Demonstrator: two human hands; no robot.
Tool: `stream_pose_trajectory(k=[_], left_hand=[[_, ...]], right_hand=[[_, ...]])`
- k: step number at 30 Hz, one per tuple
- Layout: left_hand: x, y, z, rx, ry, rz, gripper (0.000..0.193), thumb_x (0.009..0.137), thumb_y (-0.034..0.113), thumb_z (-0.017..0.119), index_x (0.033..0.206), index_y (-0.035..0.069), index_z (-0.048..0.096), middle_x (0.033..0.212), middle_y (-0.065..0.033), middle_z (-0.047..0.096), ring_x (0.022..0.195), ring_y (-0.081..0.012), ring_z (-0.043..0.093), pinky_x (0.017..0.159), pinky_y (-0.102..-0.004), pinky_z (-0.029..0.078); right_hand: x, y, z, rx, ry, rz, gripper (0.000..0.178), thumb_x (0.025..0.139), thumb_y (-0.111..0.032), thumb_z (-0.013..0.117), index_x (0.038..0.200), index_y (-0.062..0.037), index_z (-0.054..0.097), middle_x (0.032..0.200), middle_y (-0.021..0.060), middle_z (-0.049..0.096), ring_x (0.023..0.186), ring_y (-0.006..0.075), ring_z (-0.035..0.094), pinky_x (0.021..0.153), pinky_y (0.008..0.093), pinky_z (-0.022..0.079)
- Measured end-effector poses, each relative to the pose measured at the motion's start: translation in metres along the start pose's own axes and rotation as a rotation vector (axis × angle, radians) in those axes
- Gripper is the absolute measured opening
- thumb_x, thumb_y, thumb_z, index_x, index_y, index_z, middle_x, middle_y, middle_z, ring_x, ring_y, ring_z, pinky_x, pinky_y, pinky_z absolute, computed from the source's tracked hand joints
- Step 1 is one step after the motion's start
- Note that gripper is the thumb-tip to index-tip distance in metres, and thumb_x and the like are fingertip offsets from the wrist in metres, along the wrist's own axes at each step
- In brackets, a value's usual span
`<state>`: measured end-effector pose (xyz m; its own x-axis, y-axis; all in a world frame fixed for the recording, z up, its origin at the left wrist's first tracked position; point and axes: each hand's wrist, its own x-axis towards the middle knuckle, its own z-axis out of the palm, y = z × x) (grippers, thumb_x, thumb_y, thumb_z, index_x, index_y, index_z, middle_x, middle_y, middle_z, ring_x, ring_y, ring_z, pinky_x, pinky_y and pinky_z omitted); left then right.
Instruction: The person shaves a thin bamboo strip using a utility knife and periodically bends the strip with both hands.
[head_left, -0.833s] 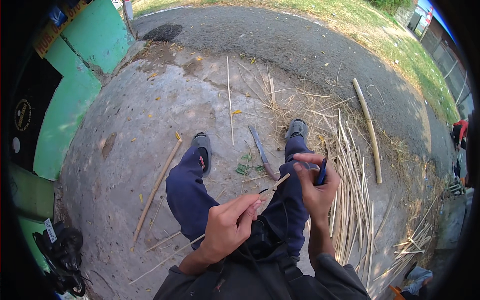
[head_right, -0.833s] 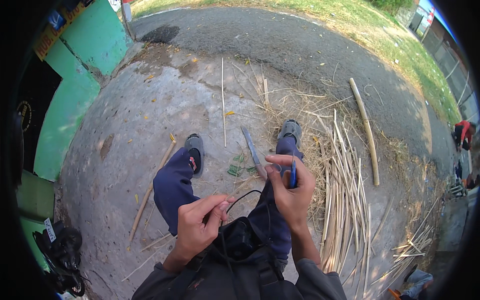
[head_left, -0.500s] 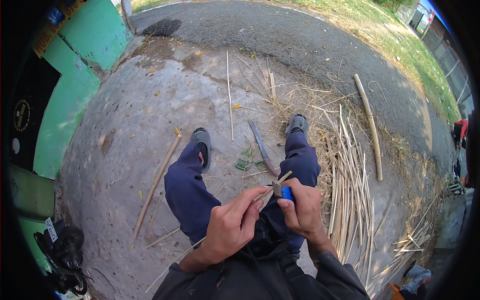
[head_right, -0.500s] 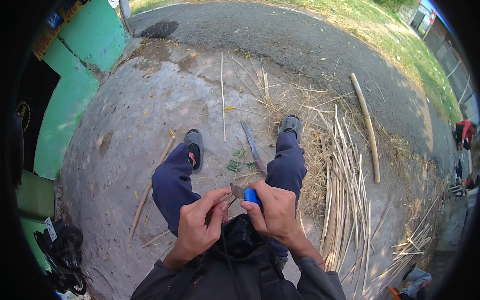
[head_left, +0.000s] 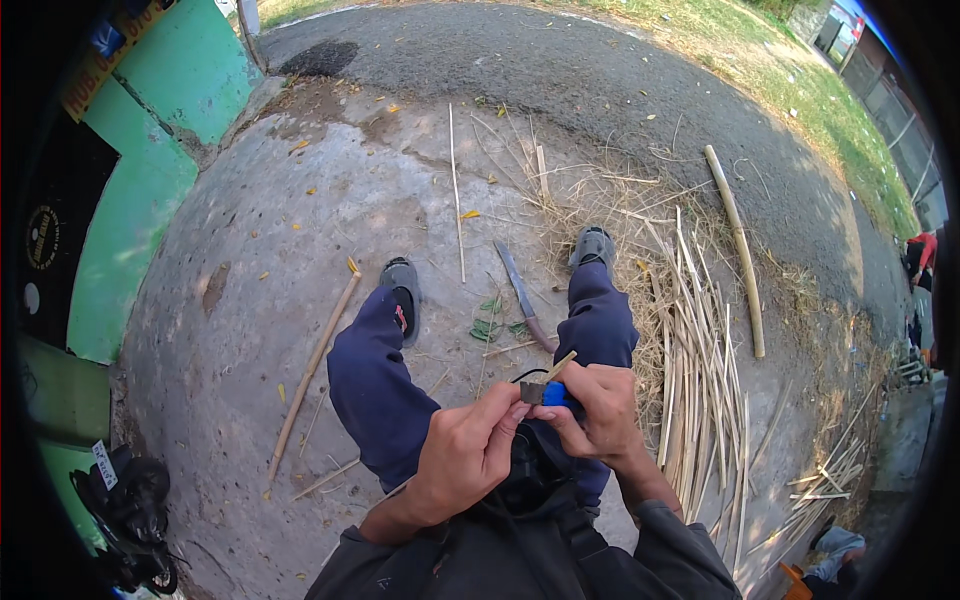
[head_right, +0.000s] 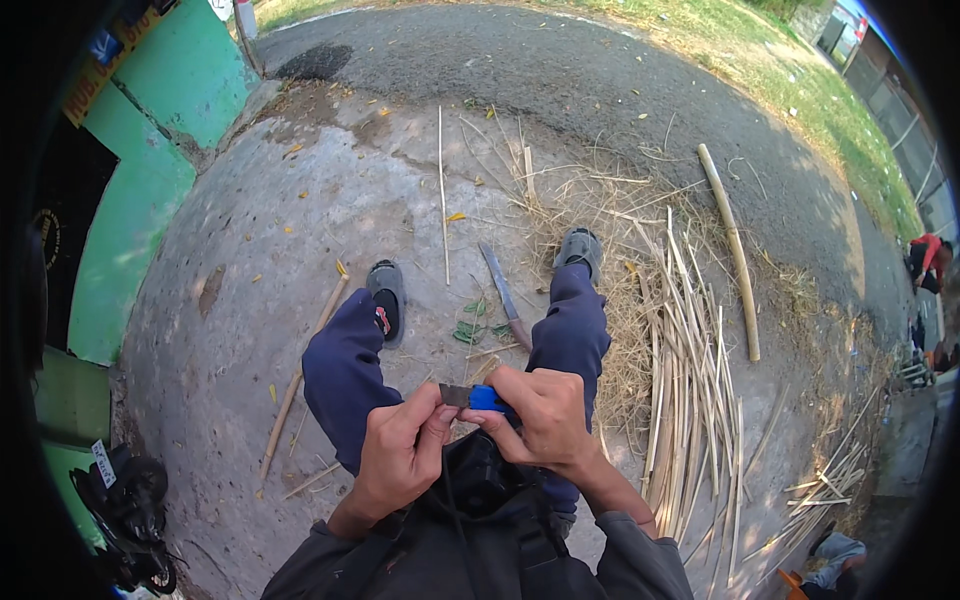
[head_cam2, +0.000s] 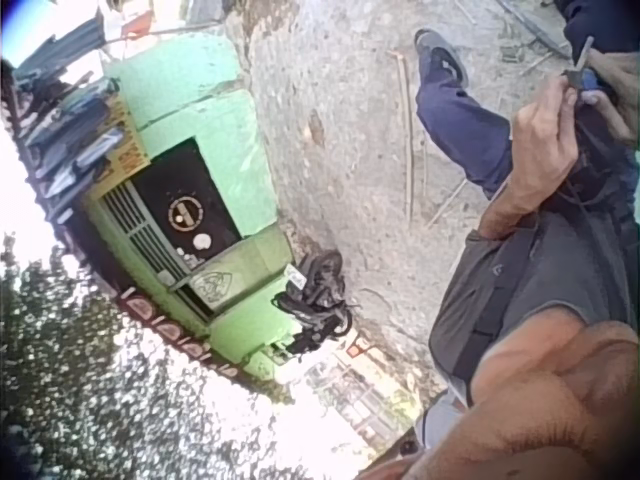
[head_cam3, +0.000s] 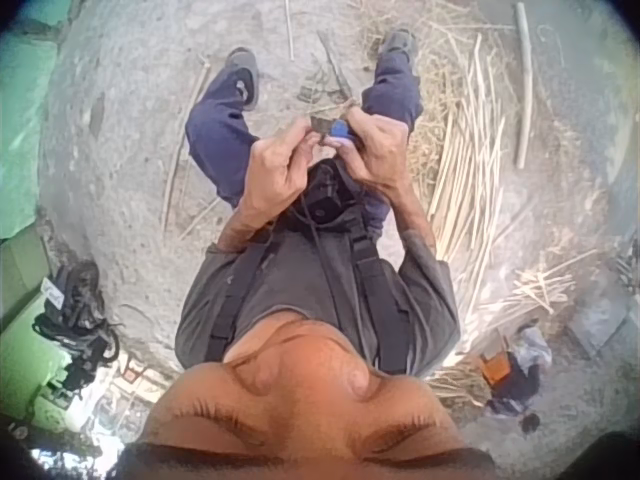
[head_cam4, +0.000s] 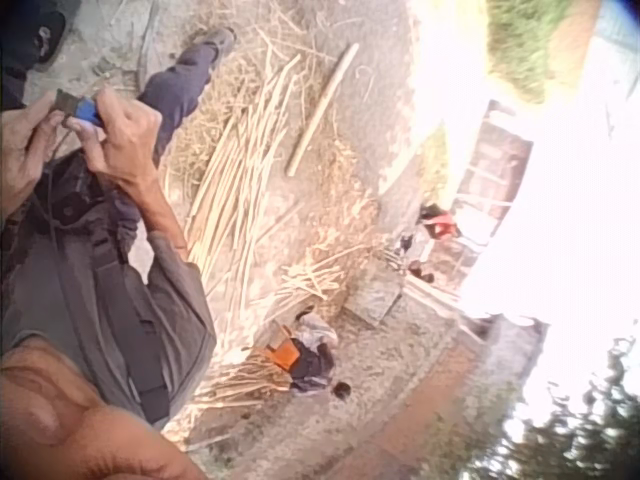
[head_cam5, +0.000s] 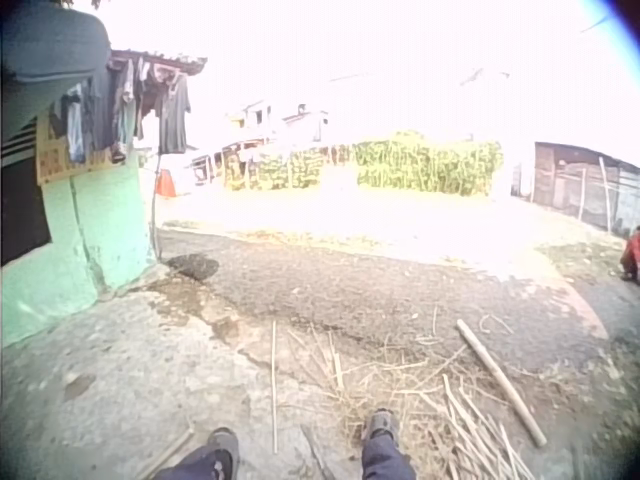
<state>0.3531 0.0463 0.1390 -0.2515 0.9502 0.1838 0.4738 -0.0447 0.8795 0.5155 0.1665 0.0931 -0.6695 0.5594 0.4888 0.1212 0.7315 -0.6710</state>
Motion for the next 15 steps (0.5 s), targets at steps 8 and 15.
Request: stream_pose_trajectory(k=[8,15], left_hand=[[0.0023,-0.0019,0.0012,-0.068,0.001,-0.028,0.018,0.106,0.005,0.057,0.09,0.0,0.059,0.065,-0.0087,0.059,0.052,-0.015,0.057,0.05,-0.0306,0.041],[0.0057,-0.0009,0.0001,-0.054,0.023,-0.021,0.018,0.107,0.006,0.056,0.091,0.0,0.06,0.063,-0.0072,0.056,0.05,-0.0125,0.052,0.049,-0.0303,0.039]], right_hand=[[0.0004,0.0015,0.0084,0.041,0.03,0.056,0.033,0.088,-0.035,0.081,0.082,-0.0084,0.062,0.061,0.0073,0.054,0.05,0.0267,0.056,0.05,0.0377,0.04],[0.0038,0.0051,0.0085,0.005,0.037,0.06,0.036,0.087,-0.037,0.082,0.081,-0.0078,0.062,0.063,0.0073,0.054,0.05,0.027,0.056,0.05,0.0377,0.04]])
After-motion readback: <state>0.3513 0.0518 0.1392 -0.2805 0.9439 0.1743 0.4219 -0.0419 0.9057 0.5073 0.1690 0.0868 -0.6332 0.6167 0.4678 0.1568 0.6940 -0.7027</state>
